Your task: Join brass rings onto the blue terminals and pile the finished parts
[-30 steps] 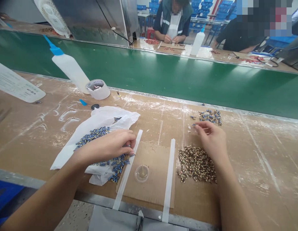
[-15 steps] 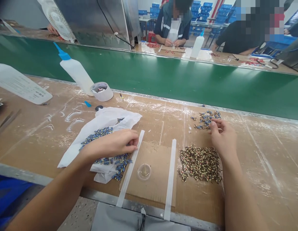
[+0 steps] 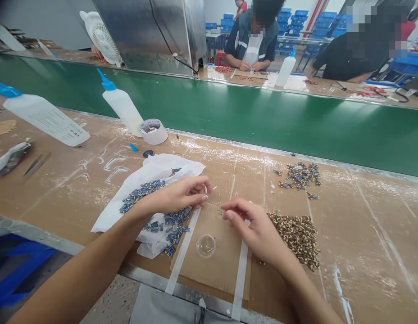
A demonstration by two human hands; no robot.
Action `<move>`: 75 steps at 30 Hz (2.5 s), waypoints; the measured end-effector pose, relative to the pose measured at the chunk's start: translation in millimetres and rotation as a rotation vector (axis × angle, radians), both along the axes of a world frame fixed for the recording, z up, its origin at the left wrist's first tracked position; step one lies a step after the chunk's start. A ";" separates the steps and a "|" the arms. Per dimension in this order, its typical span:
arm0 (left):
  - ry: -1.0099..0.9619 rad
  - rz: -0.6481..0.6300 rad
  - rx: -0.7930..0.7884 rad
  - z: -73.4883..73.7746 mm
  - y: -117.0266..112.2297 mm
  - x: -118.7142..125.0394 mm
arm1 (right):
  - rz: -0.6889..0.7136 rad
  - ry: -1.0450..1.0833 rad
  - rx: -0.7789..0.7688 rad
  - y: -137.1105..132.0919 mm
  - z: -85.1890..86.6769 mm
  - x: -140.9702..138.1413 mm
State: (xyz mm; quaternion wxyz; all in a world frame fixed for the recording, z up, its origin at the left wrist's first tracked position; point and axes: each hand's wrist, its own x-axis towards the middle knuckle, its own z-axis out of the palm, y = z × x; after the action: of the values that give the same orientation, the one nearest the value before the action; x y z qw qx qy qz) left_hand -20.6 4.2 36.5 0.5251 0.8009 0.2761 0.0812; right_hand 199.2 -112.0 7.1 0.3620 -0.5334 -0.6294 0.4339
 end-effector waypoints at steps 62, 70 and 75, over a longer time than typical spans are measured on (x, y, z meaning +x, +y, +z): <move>-0.098 0.053 -0.130 -38.6 -23.2 34.8 | -0.496 0.053 0.216 -5.4 -1.9 -1.7; -0.086 0.042 -0.109 -38.2 -23.5 34.4 | -0.468 -0.044 0.225 -5.3 -7.7 -1.3; -0.083 0.022 -0.097 -38.7 -23.0 34.2 | -0.448 -0.098 0.241 -6.2 -9.3 -1.5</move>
State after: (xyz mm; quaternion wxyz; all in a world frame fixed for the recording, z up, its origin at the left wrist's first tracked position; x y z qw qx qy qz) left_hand 13.6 -18.8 -2.1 0.5734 0.7674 0.2665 0.1063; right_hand 197.8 -118.2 -2.2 0.4791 -0.6328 -0.5596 0.2385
